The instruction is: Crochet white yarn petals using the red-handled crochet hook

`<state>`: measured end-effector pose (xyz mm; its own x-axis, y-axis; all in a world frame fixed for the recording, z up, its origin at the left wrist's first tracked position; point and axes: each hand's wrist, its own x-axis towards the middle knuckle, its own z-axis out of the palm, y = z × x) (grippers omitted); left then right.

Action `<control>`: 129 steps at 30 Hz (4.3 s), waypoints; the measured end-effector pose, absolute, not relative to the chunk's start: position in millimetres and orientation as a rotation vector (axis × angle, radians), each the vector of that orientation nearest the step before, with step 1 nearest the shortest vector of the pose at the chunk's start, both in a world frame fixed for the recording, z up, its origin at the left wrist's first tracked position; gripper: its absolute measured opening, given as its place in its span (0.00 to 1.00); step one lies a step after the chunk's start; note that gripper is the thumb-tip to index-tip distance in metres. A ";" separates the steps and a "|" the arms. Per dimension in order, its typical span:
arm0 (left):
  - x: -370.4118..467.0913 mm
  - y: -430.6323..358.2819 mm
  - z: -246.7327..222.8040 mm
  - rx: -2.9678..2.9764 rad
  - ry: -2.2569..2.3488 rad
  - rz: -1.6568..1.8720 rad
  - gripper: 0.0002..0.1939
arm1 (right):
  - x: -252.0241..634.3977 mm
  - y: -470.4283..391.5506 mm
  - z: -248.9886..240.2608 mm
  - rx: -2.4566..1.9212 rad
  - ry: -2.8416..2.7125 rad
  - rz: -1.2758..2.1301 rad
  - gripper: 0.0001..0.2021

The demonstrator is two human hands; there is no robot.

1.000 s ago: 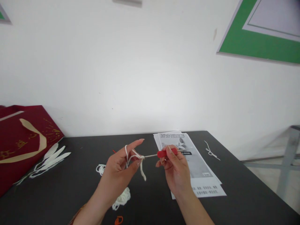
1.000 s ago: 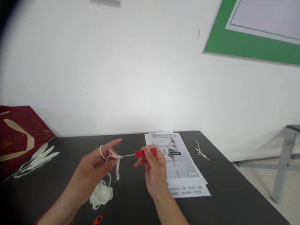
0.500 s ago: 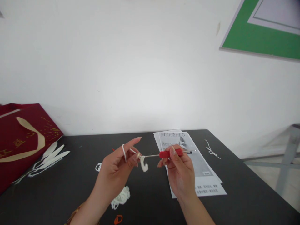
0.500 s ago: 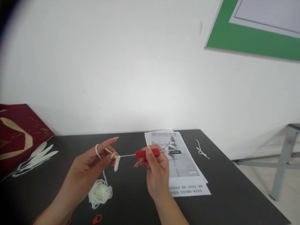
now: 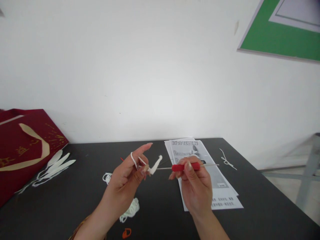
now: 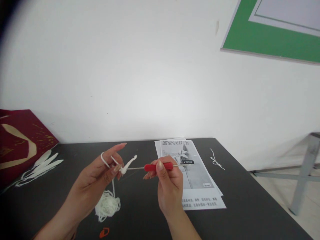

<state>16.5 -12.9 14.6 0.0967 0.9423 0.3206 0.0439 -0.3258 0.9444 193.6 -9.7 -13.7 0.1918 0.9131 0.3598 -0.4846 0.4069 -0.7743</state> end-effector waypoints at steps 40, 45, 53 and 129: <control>25.7 -22.0 16.1 1.373 0.819 1.509 0.24 | 189.7 -19.7 -5.6 -0.393 -1.055 0.864 0.06; 29.1 -21.2 18.0 1.275 0.843 1.499 0.22 | 189.1 -18.6 -6.7 -0.393 -1.091 0.852 0.06; 29.6 -23.9 17.6 1.298 0.917 1.527 0.19 | 189.0 -20.4 -6.4 -0.444 -1.044 0.906 0.06; 37.2 -26.6 22.6 0.854 0.864 1.459 0.23 | 196.8 -23.2 -1.1 -0.426 -1.093 0.869 0.08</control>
